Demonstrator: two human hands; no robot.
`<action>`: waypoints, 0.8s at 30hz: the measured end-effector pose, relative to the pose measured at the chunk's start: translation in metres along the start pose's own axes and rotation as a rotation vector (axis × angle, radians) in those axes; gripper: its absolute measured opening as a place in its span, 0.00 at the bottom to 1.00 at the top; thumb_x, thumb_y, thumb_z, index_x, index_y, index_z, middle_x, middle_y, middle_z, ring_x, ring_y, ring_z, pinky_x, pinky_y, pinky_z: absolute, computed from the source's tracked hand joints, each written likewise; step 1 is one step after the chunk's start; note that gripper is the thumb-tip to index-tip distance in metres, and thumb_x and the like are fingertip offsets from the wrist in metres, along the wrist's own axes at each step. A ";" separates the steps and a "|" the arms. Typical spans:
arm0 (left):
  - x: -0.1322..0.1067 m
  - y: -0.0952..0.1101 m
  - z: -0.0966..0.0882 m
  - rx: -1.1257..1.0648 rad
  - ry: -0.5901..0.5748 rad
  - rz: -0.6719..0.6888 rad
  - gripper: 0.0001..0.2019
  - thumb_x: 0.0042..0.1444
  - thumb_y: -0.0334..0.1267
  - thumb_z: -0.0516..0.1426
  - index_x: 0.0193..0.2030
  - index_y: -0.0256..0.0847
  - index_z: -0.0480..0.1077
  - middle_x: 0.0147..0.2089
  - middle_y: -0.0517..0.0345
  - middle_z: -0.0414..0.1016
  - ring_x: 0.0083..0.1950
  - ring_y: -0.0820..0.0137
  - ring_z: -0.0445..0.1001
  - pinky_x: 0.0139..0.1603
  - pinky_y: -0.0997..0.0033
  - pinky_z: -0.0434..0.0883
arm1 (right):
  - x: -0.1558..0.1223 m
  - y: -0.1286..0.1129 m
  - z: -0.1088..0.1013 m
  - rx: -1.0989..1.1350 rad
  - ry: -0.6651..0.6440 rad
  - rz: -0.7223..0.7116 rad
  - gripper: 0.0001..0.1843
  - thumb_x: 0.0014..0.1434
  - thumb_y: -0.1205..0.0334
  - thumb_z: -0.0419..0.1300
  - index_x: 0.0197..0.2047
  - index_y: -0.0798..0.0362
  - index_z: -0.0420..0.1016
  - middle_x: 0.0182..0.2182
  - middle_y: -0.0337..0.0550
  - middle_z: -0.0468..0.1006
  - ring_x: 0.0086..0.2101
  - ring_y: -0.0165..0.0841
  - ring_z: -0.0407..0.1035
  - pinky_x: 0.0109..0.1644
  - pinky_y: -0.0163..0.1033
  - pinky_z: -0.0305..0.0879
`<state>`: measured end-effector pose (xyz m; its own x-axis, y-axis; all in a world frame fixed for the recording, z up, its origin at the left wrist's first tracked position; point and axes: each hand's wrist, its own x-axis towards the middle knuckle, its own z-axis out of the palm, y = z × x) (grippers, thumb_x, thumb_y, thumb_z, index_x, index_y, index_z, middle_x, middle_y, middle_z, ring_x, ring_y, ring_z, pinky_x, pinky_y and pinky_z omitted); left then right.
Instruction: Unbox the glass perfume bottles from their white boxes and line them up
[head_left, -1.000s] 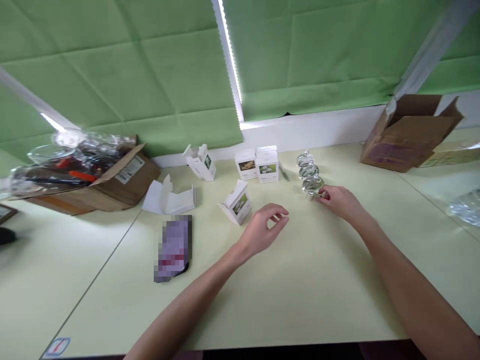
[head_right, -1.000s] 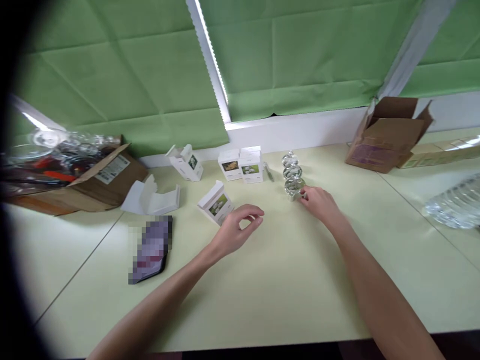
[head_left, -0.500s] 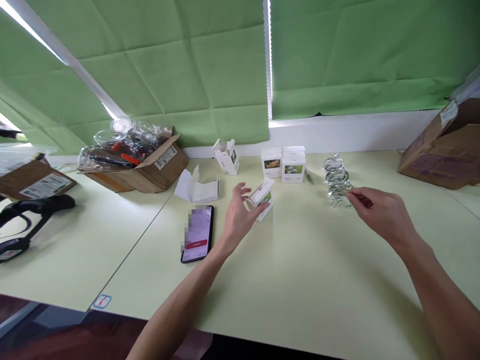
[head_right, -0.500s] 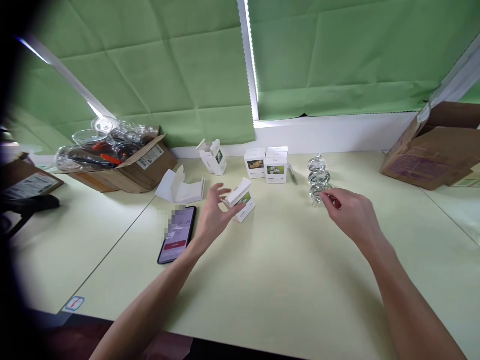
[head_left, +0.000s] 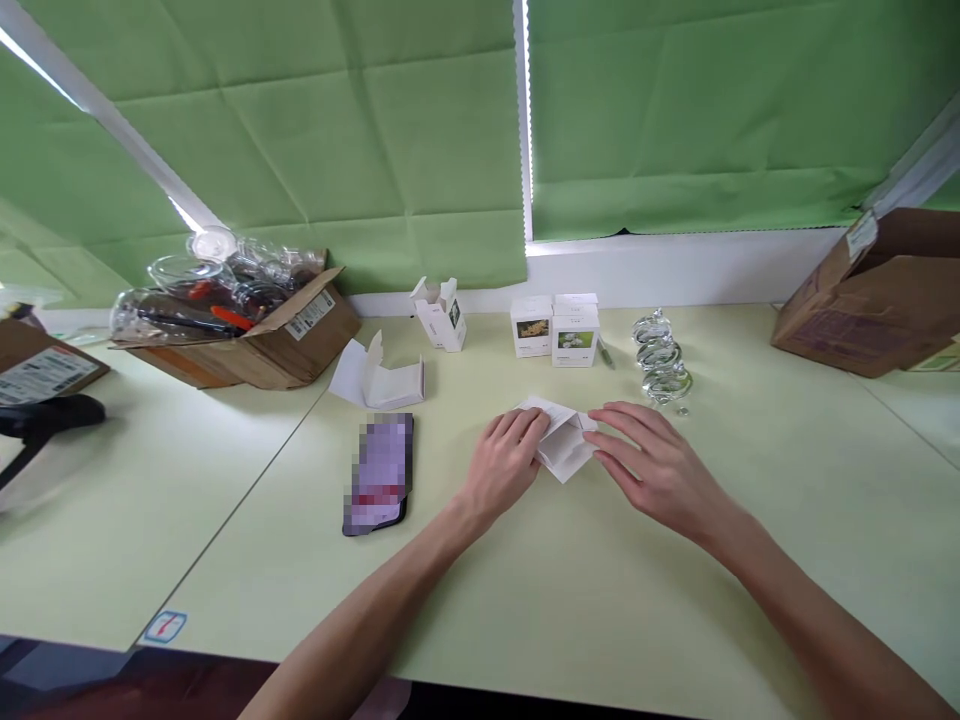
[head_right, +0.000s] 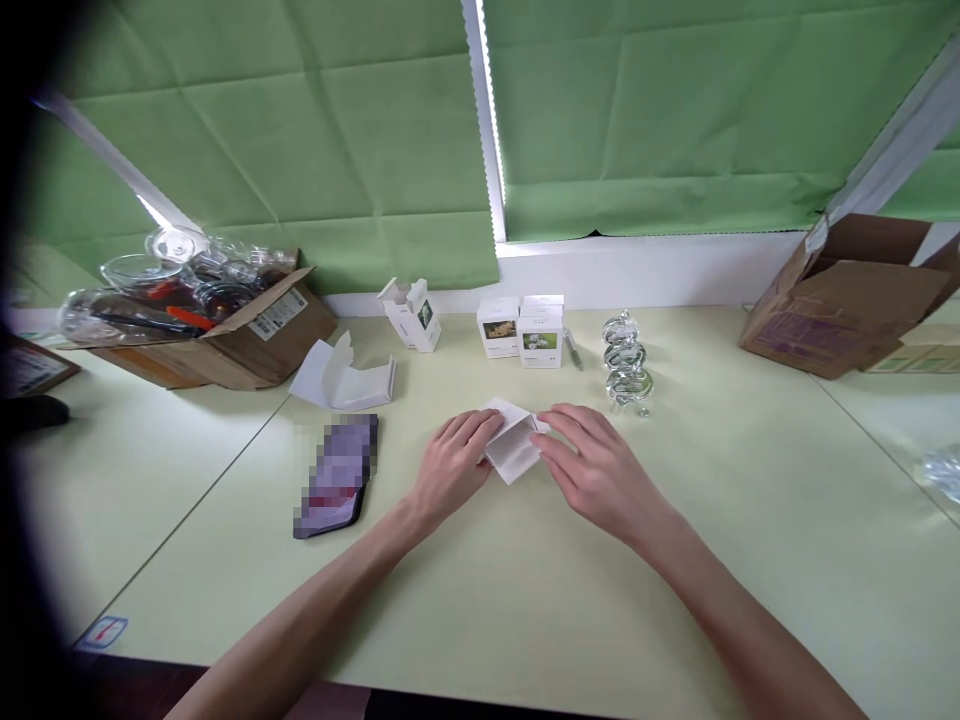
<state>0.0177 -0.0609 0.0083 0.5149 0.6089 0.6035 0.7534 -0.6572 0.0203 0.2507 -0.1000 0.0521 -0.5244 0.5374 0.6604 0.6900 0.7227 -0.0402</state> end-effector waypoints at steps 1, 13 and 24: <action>0.000 0.002 0.000 0.004 0.005 0.024 0.22 0.55 0.21 0.52 0.54 0.43 0.68 0.53 0.50 0.79 0.54 0.61 0.78 0.52 0.62 0.73 | -0.001 -0.003 0.003 -0.021 -0.017 -0.014 0.13 0.65 0.71 0.58 0.51 0.52 0.76 0.52 0.51 0.79 0.56 0.45 0.70 0.56 0.53 0.72; 0.003 -0.004 -0.004 -0.047 -0.089 -0.096 0.23 0.55 0.23 0.54 0.56 0.45 0.69 0.56 0.49 0.78 0.56 0.59 0.77 0.54 0.59 0.73 | 0.001 -0.003 0.005 -0.025 0.134 -0.089 0.12 0.63 0.74 0.58 0.45 0.50 0.76 0.51 0.49 0.81 0.56 0.43 0.72 0.57 0.55 0.75; 0.011 -0.031 -0.009 -0.140 -0.079 -0.401 0.18 0.54 0.28 0.59 0.52 0.45 0.73 0.52 0.51 0.80 0.53 0.57 0.78 0.53 0.59 0.73 | 0.000 0.014 -0.018 -0.037 0.407 0.076 0.12 0.62 0.71 0.60 0.46 0.45 0.73 0.40 0.44 0.84 0.45 0.42 0.79 0.48 0.50 0.77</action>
<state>-0.0040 -0.0379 0.0214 0.2263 0.8569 0.4631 0.8401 -0.4123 0.3525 0.2696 -0.0972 0.0651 -0.2363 0.3676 0.8994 0.7404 0.6676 -0.0783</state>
